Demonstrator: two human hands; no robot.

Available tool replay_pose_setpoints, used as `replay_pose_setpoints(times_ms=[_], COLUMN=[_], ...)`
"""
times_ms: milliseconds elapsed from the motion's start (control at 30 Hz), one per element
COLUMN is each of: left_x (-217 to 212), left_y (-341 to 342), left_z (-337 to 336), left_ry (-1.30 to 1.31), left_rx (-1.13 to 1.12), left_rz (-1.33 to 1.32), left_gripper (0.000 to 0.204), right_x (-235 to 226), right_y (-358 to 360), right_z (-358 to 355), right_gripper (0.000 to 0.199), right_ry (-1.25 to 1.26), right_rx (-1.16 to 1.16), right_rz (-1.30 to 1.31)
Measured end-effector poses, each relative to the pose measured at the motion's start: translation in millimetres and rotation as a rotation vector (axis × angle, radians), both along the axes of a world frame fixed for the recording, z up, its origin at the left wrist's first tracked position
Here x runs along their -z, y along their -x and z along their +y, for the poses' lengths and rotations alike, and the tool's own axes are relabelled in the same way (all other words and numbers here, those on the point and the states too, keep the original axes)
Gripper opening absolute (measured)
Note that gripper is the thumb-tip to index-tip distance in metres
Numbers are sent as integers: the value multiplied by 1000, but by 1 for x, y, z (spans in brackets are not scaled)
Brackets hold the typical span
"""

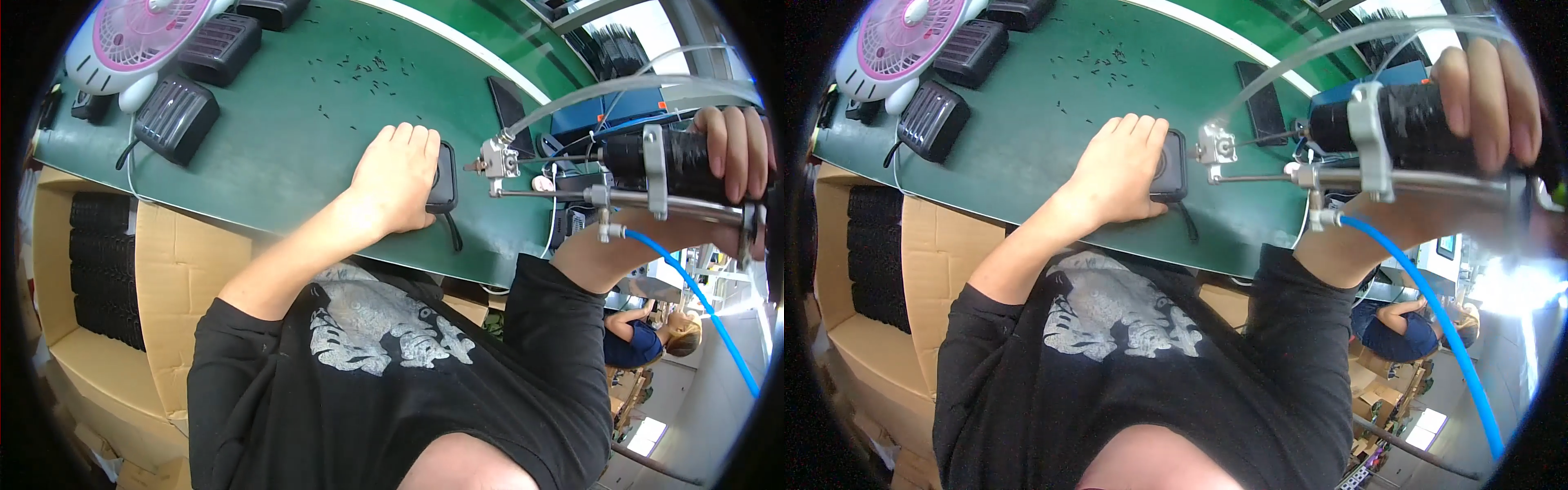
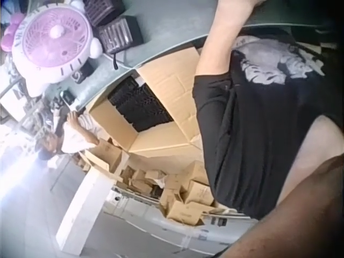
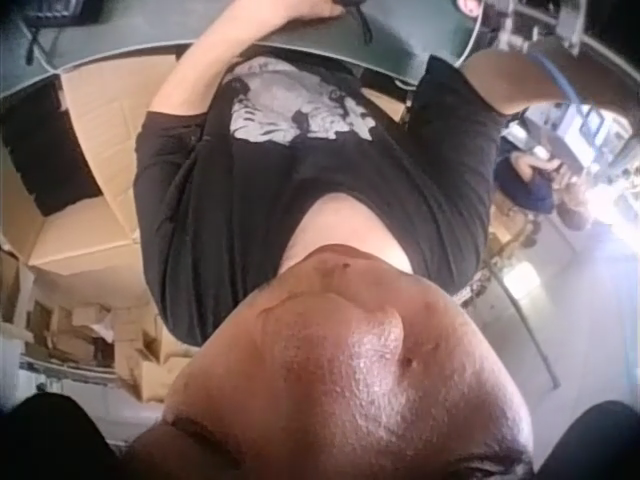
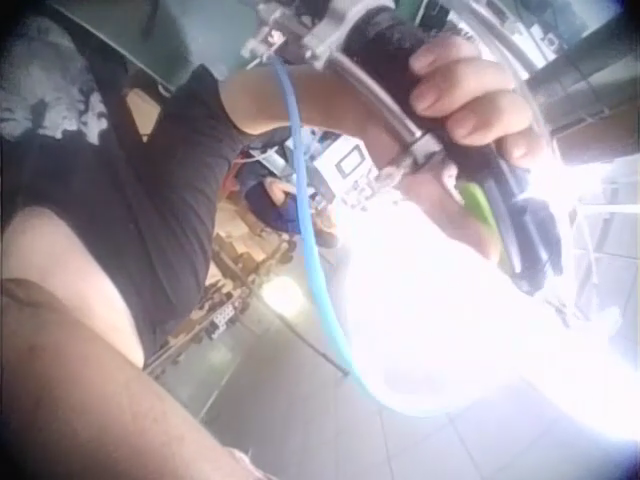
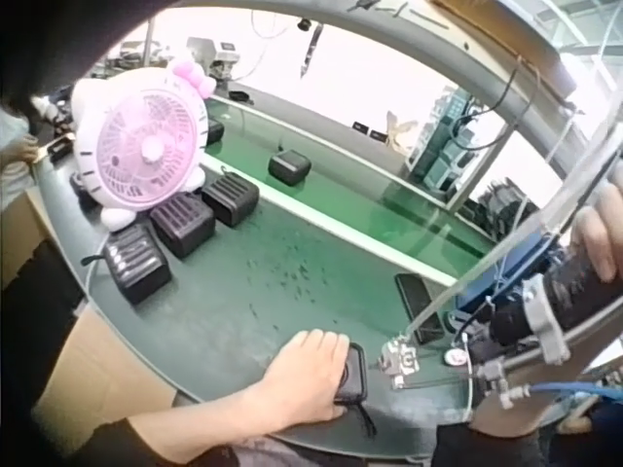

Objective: Assemble electronic speakers using an electric screwdriver on a production line.

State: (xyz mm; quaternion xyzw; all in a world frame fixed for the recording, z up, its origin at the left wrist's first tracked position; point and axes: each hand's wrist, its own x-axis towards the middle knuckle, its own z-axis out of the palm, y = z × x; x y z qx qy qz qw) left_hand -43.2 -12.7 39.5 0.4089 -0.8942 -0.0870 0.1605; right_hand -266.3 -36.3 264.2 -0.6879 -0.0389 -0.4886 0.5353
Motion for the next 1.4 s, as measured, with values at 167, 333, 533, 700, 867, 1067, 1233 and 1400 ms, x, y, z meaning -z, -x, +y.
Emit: replay_pose_setpoints(times_ms=[167, 333, 533, 700, 867, 1067, 1233, 1400], left_x=[6, 8, 9, 8, 9, 6, 2, 5], left_y=[4, 3, 3, 3, 3, 3, 4, 4], left_z=[0, 0, 2, 2, 2, 2, 0, 5], left_ry=[-4, 20, 3, -25, -36, -34, -152, -96], left_rx=[3, -6, -9, -15, -7, -12, -14, -33], left_rz=[18, 37, 43, 51, 49, 41, 59, 64], left_gripper=[73, 77, 80, 80, 81, 81, 92, 93], right_x=[8, 20, 28, 34, 36, 40, 44, 58], right_y=[-7, -18, -26, -27, -27, -28, -28, -27], right_z=[7, 16, 26, 26, 27, 23, 23, 31], right_gripper=[54, 68, 68, 66, 64, 62, 60, 57], right_ry=[-10, 17, 51, 33, 19, -4, -19, -28], right_rx=[-94, -96, 57, 64, 79, 79, 93, 132], right_rz=[120, 210, 277, 275, 275, 271, 271, 183])
